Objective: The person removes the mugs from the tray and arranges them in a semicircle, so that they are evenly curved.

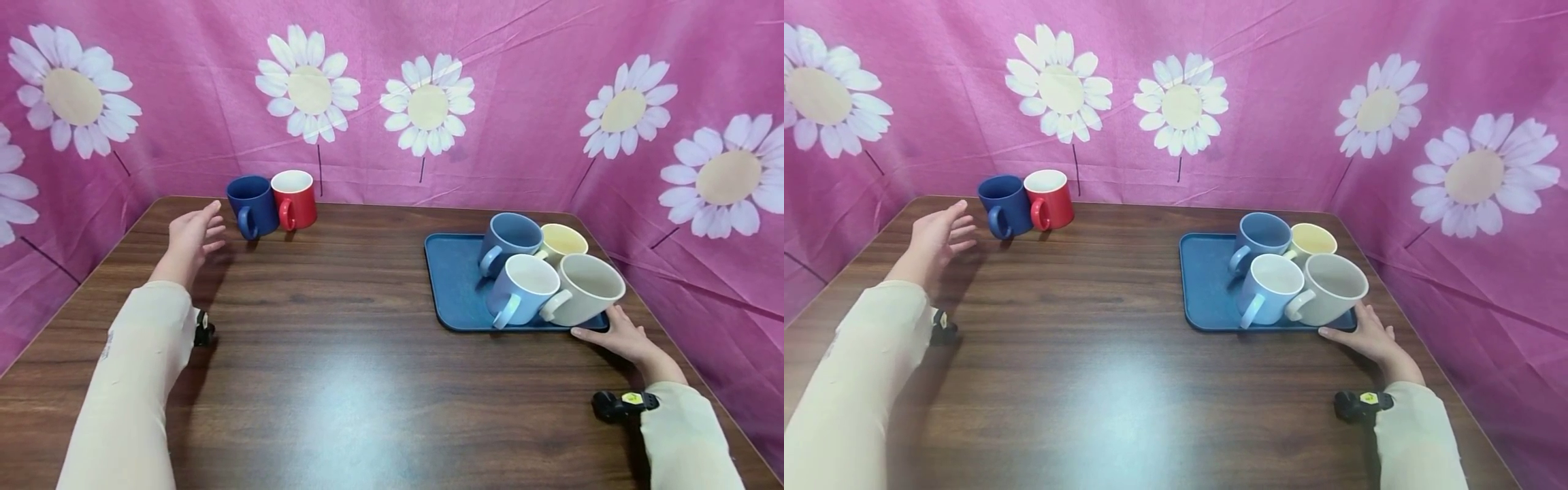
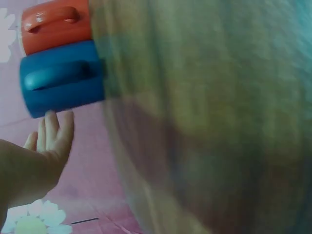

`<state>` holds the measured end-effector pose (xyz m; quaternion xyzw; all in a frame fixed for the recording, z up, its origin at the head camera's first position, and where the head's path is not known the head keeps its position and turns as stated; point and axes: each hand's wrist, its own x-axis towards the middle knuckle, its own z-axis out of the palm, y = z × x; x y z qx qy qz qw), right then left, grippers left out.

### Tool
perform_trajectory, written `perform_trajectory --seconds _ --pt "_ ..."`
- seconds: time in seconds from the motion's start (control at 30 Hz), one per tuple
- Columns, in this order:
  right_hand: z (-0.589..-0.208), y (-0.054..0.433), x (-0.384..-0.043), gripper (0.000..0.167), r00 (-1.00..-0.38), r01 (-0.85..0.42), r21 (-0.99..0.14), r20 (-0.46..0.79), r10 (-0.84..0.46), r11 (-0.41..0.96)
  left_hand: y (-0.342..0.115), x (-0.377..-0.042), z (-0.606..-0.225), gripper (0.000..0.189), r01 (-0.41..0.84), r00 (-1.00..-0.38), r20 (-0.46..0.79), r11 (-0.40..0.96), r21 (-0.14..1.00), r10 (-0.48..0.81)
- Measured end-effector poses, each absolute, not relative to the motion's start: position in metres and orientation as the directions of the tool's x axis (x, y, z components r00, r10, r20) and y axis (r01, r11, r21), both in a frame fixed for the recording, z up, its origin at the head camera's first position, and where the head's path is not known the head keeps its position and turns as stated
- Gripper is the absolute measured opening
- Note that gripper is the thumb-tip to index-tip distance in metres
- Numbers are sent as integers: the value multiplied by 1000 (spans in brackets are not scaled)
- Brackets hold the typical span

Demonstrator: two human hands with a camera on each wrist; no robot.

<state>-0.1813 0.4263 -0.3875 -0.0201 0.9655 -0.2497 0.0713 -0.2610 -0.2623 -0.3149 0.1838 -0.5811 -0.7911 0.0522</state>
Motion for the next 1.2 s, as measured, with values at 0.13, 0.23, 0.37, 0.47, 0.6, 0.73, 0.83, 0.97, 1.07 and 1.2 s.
perform_trajectory --seconds 0.13,0.23,0.37,0.47,0.6,0.73,0.83,0.97,1.07,1.2 --pt "-388 426 -182 93 -991 -8 -480 -114 -72 877 -262 -259 -302 45 -57 -933 -177 -358 932 -313" --pt "-388 426 -183 93 -991 -8 -475 -114 -70 880 -260 -256 -292 43 -25 -946 -144 -380 925 -290" --pt "-387 424 -184 93 -989 -1 -474 -130 -71 880 -254 -255 -282 35 -1 -965 -103 -388 921 -242" --pt "-386 424 -185 93 -988 4 -471 -140 -70 882 -247 -255 -274 30 21 -972 -72 -388 921 -224" --pt "-385 424 -185 93 -988 4 -470 -140 -70 883 -238 -257 -261 28 46 -977 -44 -406 913 -210" --pt "-385 423 -183 93 -988 3 -468 -139 -71 884 -227 -259 -248 32 63 -981 -22 -429 901 -190" --pt "-386 423 -183 93 -988 1 -472 -139 -73 881 -217 -260 -239 32 71 -987 0 -431 899 -163" --pt "-386 425 -182 93 -989 -2 -477 -131 -74 879 -198 -262 -230 31 88 -992 46 -388 918 -117" --pt "-387 426 -182 94 -989 -2 -481 -126 -71 877 -182 -263 -226 34 106 -993 82 -334 937 -85" --pt "-387 427 -181 94 -990 0 -491 -123 -70 871 -160 -264 -223 38 134 -991 128 -274 952 -40"
